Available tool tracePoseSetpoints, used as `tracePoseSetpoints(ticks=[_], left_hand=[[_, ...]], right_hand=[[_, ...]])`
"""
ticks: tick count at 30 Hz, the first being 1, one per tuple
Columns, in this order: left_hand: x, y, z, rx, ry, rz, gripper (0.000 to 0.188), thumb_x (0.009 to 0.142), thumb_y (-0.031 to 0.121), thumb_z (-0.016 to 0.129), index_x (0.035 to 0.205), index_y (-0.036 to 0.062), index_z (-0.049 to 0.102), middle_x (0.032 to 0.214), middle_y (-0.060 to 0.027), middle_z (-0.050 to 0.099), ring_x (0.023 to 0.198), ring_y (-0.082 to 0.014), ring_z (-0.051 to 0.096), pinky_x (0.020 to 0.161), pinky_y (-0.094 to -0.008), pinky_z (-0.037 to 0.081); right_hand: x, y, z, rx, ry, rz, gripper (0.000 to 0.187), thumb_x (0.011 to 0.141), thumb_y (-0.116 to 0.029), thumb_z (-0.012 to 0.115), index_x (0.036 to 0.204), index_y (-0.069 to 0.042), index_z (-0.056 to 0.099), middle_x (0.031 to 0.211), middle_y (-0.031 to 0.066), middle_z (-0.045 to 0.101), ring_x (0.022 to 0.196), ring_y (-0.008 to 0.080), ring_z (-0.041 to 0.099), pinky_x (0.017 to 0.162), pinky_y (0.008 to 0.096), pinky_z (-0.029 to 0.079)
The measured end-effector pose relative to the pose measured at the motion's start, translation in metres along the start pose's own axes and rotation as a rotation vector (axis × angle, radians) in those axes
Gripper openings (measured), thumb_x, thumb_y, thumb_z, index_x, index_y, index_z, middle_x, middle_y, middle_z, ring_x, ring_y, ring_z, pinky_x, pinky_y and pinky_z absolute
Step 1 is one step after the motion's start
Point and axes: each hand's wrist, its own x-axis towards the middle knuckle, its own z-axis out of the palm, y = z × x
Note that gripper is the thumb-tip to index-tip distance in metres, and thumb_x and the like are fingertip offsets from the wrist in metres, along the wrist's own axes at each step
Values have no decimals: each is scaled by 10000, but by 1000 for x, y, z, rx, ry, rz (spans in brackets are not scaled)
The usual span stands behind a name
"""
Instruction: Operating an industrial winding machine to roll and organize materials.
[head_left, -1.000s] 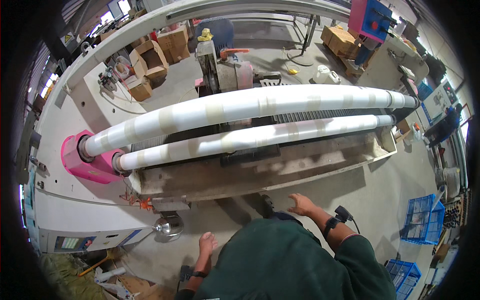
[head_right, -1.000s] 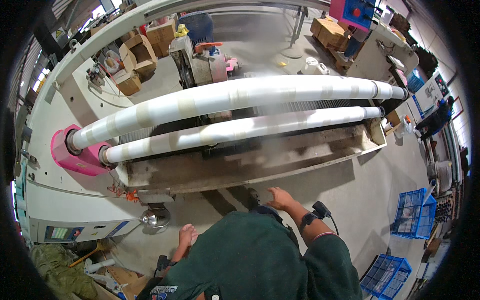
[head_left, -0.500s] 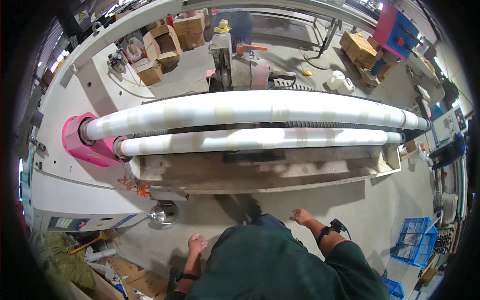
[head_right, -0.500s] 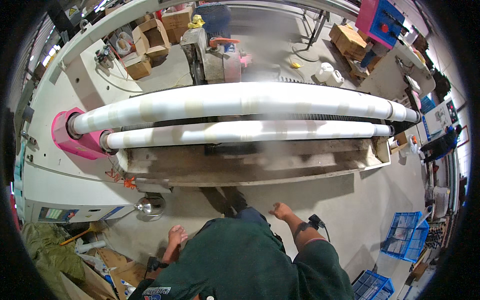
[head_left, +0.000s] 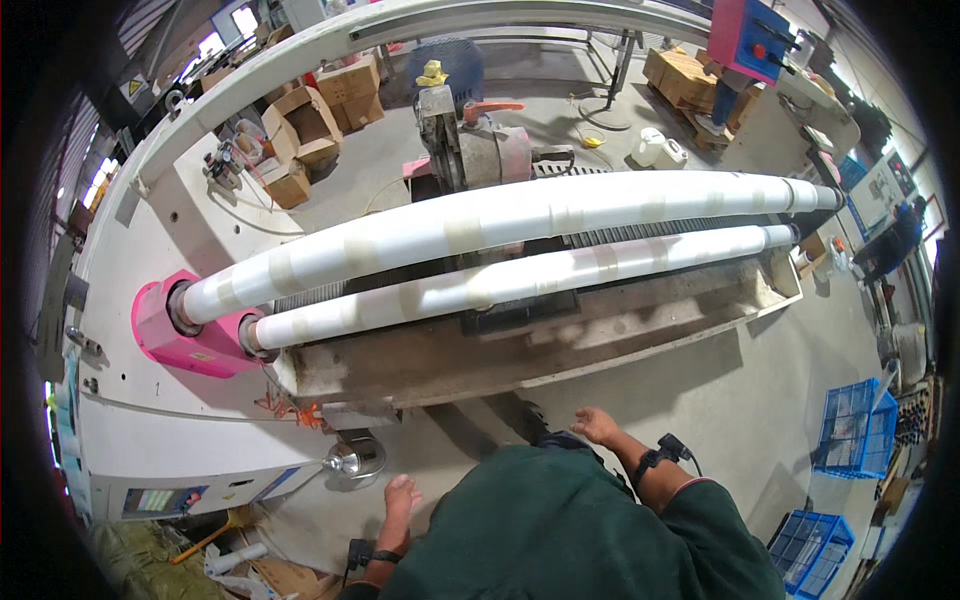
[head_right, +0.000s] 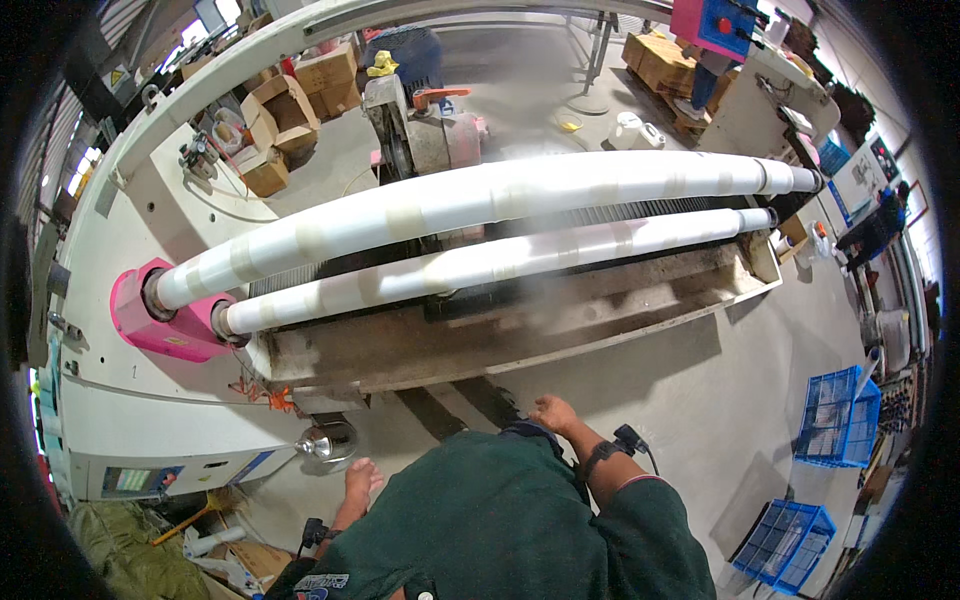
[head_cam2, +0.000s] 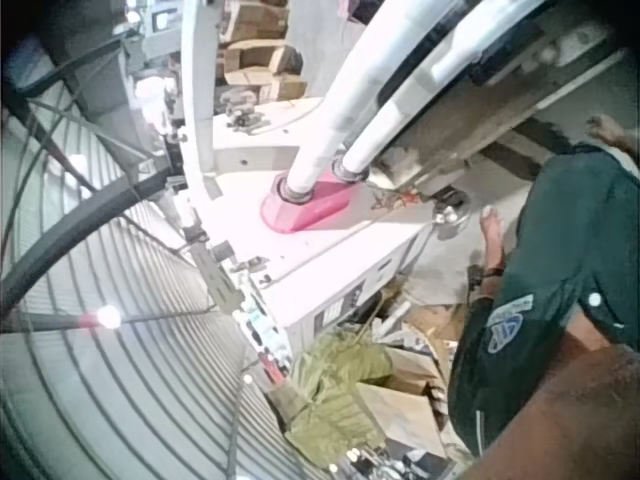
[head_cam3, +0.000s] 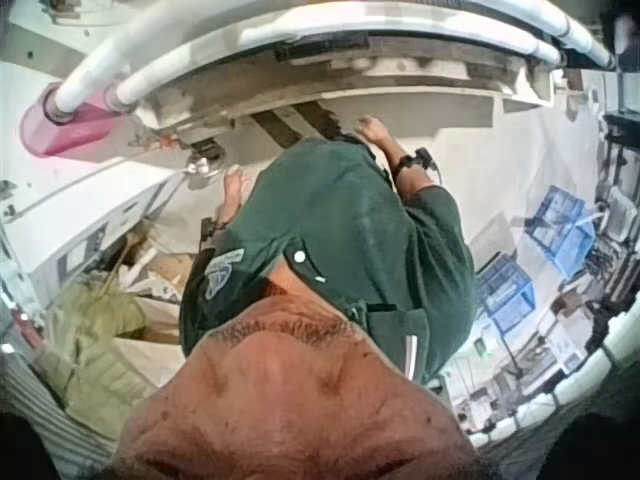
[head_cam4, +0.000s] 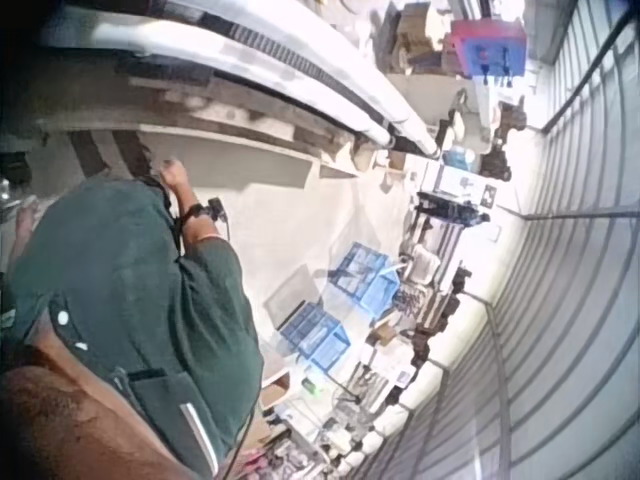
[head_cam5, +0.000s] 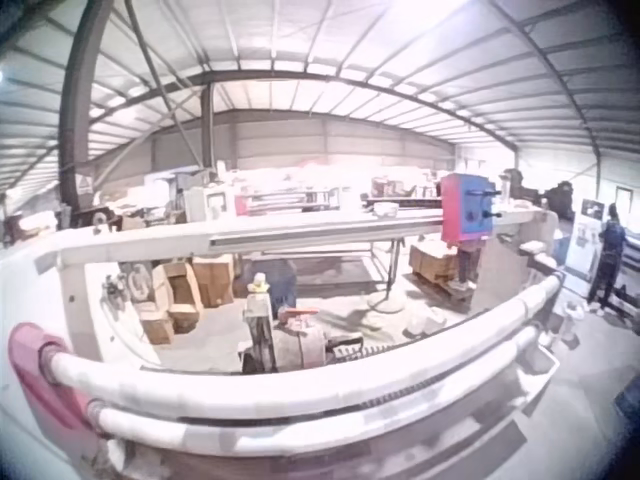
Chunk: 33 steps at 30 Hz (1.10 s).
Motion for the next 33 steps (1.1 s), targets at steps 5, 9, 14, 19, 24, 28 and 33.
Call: tracePoseSetpoints(ticks=[5,9,14,19,24,28,33], left_hand=[[18,9,2,36,-31,2,407,804,136,593,1173,10,474,923,-93,576,696,-216,604,594,-343,515],[21,18,17,59,-76,-10,377,807,134,596,1148,18,485,867,-76,578,681,-203,601,585,-335,509],[22,19,33,70,-126,-15,369,806,137,600,1135,15,486,864,-80,581,664,-198,601,578,-331,512],[28,20,41,139,-149,10,387,806,133,600,1151,5,483,877,-102,589,657,-201,600,552,-318,519],[29,30,48,148,-171,-26,398,822,145,575,1179,5,466,897,-106,590,701,-205,603,596,-318,520],[29,30,51,236,-181,-24,403,842,156,548,1205,14,446,904,-102,583,737,-208,605,636,-324,522],[38,24,59,200,-169,-39,404,824,137,567,1191,2,463,920,-109,586,698,-207,606,605,-321,522]], right_hand=[[-28,26,11,173,58,141,572,755,-206,651,1213,73,451,1144,249,551,1061,291,556,912,342,420],[-41,10,-11,23,212,118,525,753,-206,647,1190,38,489,1114,212,580,1024,295,575,873,352,450],[-46,-33,-55,83,394,-46,478,764,-167,636,1172,34,491,1095,193,589,1006,273,579,856,341,455],[-53,-78,-97,26,538,-136,453,778,-114,622,1189,8,477,1104,163,582,1001,235,568,846,322,451],[-72,-121,-127,147,677,-297,447,767,-119,632,1185,-36,499,1116,131,585,996,206,572,839,310,448],[-88,-155,-150,211,767,-371,473,782,-94,615,1230,-59,470,1118,128,567,988,203,561,837,309,454],[-108,-201,-204,144,867,-515,511,805,-49,571,1289,-54,406,1174,133,523,1058,224,517,851,317,455]])
